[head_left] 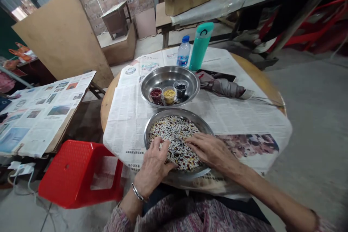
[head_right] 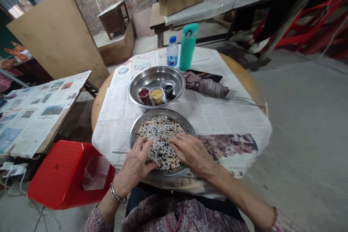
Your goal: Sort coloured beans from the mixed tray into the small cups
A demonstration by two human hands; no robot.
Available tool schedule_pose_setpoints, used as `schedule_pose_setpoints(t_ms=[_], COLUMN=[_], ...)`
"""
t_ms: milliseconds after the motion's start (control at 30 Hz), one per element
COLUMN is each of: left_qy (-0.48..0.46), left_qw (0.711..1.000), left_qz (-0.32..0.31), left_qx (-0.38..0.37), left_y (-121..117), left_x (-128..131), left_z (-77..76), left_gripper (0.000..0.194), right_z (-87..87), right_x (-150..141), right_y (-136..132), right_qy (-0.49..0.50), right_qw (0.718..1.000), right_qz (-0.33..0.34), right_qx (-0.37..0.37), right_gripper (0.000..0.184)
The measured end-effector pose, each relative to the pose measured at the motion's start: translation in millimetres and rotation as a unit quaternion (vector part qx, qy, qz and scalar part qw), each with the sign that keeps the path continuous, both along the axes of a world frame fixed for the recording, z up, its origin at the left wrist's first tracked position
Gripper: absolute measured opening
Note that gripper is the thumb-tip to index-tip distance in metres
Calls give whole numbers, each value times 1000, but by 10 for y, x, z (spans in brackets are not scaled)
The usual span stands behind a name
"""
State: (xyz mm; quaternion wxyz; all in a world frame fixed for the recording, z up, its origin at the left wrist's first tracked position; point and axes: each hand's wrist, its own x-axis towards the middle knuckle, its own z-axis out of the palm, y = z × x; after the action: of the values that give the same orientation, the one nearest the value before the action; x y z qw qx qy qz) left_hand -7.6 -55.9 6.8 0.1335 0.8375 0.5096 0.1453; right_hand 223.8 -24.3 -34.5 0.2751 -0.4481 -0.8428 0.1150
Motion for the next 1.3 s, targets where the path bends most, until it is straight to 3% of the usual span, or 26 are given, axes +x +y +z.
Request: schedule_pose_setpoints(t_ms=[100, 267, 533, 567, 633, 700, 767, 867, 1033, 1200, 1300], left_qy=[51, 51, 51, 58, 68, 80, 93, 91, 54, 52, 75], left_qw=[998, 997, 996, 995, 995, 992, 987, 984, 995, 998, 996], left_qz=[0, -23, 23, 21, -17, -81, -130, -149, -79, 9, 32], left_qx=[-33, -52, 64, 74, 70, 46, 17, -27, -24, 40, 41], left_y=[27, 190, 678, 707, 714, 670, 620, 608, 756, 887, 920], left_x=[89, 212, 391, 418, 465, 486, 469, 372, 163, 191, 337], left_z=[33, -76, -58, -41, -11, 6, 3, -40, -94, -72, -89], left_gripper=[48, 25, 23, 30, 51, 61, 50, 17, 31, 22, 46], right_z=[-26, -67, -84, -86, -89, -89, -88, -84, -99, -127, -131], right_x=[-51, -125, -116, -116, -118, -121, -124, -125, -126, -129, -131], right_y=[-33, -43, -95, -97, -96, -93, -89, -91, -93, -84, -82], right_qy=[16, 60, 201, 202, 197, 190, 184, 180, 184, 188, 192], right_qw=[999, 992, 963, 963, 964, 965, 966, 968, 967, 965, 963], right_qz=[-45, -112, -163, -165, -167, -168, -168, -162, -161, -155, -154], right_qx=[-9, -8, 70, 71, 63, 60, 63, 62, 66, 100, 106], right_gripper=[23, 23, 29, 29, 30, 30, 30, 30, 31, 32, 34])
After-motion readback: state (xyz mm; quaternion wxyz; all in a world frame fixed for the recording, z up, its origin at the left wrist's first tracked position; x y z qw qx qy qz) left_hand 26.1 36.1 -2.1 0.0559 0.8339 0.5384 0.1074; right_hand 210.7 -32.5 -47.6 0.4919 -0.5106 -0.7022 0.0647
